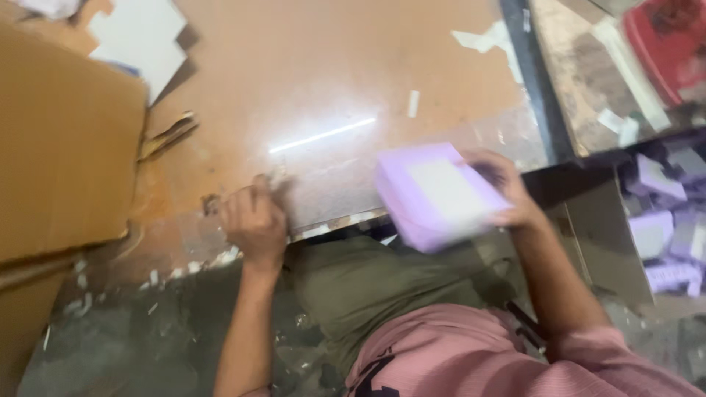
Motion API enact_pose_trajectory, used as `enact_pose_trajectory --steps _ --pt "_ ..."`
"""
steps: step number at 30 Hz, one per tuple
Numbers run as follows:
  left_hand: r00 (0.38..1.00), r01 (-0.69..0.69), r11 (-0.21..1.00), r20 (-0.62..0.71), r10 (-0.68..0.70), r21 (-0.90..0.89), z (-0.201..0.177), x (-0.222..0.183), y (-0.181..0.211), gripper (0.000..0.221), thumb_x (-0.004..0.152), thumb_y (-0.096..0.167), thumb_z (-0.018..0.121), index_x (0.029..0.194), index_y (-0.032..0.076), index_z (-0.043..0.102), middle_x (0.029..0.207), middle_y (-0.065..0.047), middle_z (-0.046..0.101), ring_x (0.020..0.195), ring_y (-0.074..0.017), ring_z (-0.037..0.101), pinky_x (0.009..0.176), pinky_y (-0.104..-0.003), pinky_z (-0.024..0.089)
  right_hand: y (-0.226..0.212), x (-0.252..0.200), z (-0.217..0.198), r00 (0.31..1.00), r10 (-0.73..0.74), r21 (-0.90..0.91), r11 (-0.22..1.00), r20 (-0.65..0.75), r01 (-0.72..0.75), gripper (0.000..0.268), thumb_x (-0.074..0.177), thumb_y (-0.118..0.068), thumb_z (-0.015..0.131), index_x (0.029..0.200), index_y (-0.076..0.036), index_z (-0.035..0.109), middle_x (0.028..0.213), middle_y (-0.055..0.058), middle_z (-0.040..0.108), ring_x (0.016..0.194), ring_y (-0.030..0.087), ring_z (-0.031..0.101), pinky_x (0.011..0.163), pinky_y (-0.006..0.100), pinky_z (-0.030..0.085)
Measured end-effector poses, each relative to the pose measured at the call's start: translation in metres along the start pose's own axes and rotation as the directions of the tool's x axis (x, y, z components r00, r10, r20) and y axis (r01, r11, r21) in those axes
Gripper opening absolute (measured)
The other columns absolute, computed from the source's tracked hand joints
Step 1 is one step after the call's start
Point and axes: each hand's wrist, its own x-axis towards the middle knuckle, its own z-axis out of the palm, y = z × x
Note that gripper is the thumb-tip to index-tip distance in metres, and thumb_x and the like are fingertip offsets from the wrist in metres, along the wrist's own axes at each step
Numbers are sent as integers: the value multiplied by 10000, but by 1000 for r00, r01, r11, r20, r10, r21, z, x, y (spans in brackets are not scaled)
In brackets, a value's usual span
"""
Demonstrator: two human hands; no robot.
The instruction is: The person assembles small purple cardboard boxes by folding the flaps and using a wooden stick to press the edges. They handle multiple boxes one at a time, placing the finished ones into a larger container.
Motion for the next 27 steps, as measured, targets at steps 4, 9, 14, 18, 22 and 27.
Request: enact_pose_trajectory --steps 4,9,14,18,22,27 --pt "987 159 983 43 -156 -92 21 -17 -11 290 898 -45 617 1156 29 727 989 -175 631 984 -367 614 860 -471 487 -5 -133 -43 945 267 526 840 -190 -131 890 628 -452 902 1329 -11 575 1355 258 609 1235 387 612 1039 505 491" --pt "991 119 993 56 -119 5 21 -14 -9 114 991 -12 642 1081 -10 713 944 -191 600 935 -395 580 829 -499 452 -4 -267 -98 562 564 360 823 -605 -439 661 867 -415 702 1395 -42 563 1301 189 638 1115 340 631 946 503 536" --pt "988 78 981 118 -100 177 4 -8 7 163 979 -30 602 1087 -15 723 923 -177 601 881 -384 608 802 -505 462 -47 -369 -171 40 256 243 947 -966 -210 523 1030 -495 639 1404 -136 567 1235 61 668 1055 228 671 892 439 589" --pt "971 103 977 193 -139 187 -5 -9 17 186 1021 -32 564 1132 -54 712 931 -178 582 882 -346 620 785 -436 508 -70 -379 -197 -184 -182 -208 969 -966 133 362 1083 -370 716 1294 -91 624 1127 53 652 1013 194 674 901 377 610" --pt "959 187 975 192 -208 119 -3 -7 22 184 1027 -35 557 1124 -89 703 962 -199 584 860 -326 625 730 -399 520 -37 -313 -177 219 -209 -269 917 -953 -294 165 1178 -194 709 1195 -36 664 1092 82 683 931 168 673 870 333 575" --pt "971 128 979 180 -156 159 0 -8 16 169 1004 -14 588 1109 -74 706 944 -202 575 882 -370 603 799 -475 493 15 -194 -89 658 112 -523 514 -745 -680 329 917 -212 726 1191 -32 702 1120 131 750 983 223 740 873 388 594"
